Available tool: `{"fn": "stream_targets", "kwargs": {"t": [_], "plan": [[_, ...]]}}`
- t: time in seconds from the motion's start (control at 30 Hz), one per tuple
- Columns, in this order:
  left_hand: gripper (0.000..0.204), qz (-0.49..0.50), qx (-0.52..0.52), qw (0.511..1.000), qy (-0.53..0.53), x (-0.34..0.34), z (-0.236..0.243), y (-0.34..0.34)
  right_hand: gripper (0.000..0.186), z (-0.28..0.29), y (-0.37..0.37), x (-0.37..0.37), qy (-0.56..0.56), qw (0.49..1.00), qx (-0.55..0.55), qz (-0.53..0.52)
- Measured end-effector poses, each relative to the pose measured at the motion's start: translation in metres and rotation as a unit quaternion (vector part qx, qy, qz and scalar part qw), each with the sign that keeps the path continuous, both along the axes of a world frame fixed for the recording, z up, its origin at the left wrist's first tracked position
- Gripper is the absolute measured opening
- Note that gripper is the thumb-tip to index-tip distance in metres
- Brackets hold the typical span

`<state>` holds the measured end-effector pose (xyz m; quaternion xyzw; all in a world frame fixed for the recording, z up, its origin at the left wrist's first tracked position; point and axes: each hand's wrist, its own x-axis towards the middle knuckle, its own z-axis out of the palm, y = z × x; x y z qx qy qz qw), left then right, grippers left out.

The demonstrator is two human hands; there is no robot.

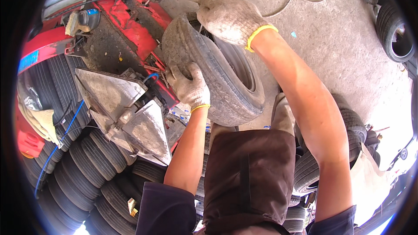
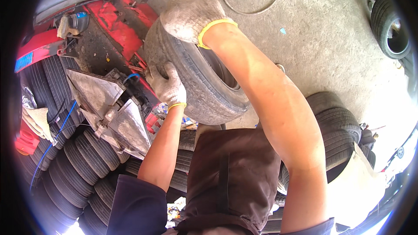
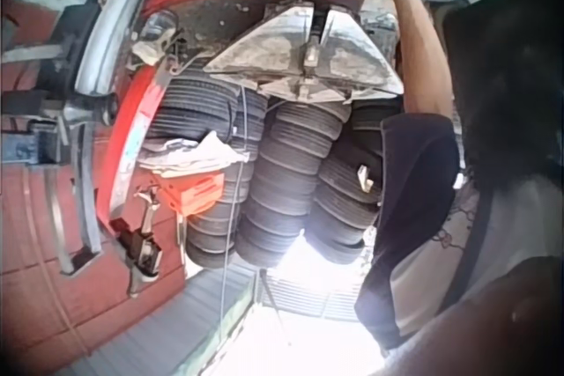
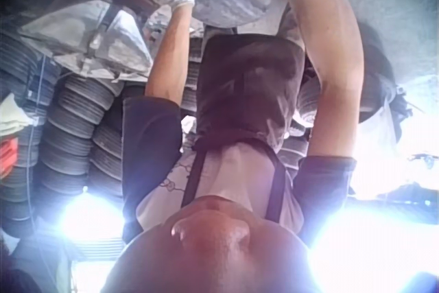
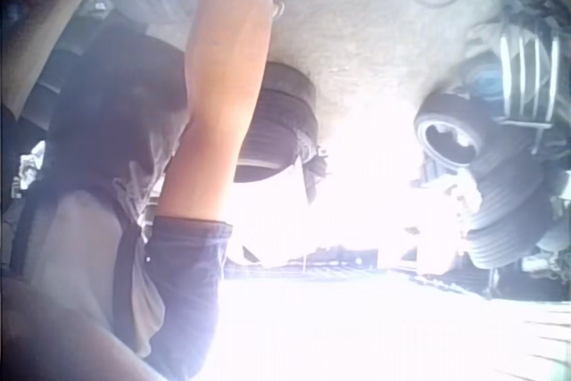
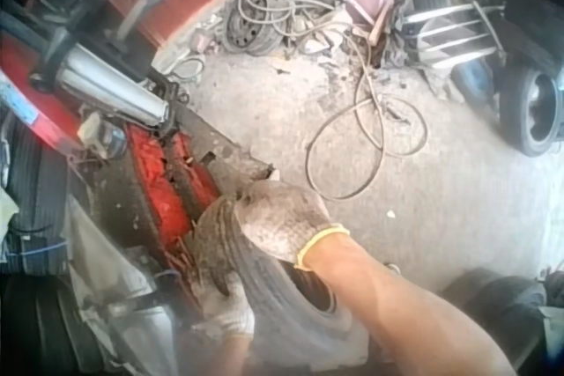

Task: The person uses a tire changing machine to remove a tire from a rim. They manually lift and rotate the tire while using a metal pry bar to pry the tire bead over the machine's edge, repeating the process to detach the tire.

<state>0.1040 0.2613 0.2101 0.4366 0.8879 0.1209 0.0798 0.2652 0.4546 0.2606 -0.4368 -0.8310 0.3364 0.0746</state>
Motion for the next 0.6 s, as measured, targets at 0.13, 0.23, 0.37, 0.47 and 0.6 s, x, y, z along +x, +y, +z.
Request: {"fn": "stream_targets", "kwargs": {"t": [0.13,0.23,0.37,0.47,0.6], "plan": [[0.076,0.000,-0.008,1.000,-0.005,-0.001,0.002,0.001,0.024,0.001,0.001,-0.002,-0.007,1.000,-0.013,0.004],[0.076,0.000,-0.009,1.000,-0.008,-0.001,0.002,0.001,0.024,0.005,0.001,0.000,-0.036,0.999,0.013,0.032],[0.076,0.001,-0.008,1.000,-0.010,-0.001,0.002,0.001,0.023,0.000,-0.002,-0.002,-0.019,0.999,0.034,0.009],[0.076,0.002,-0.006,1.000,-0.007,0.000,0.002,0.001,0.023,-0.008,-0.004,-0.003,0.012,0.998,0.057,-0.010],[0.076,0.008,-0.006,1.000,-0.011,-0.001,0.002,0.000,0.023,-0.009,-0.006,-0.004,0.012,0.998,0.064,-0.006]]}}
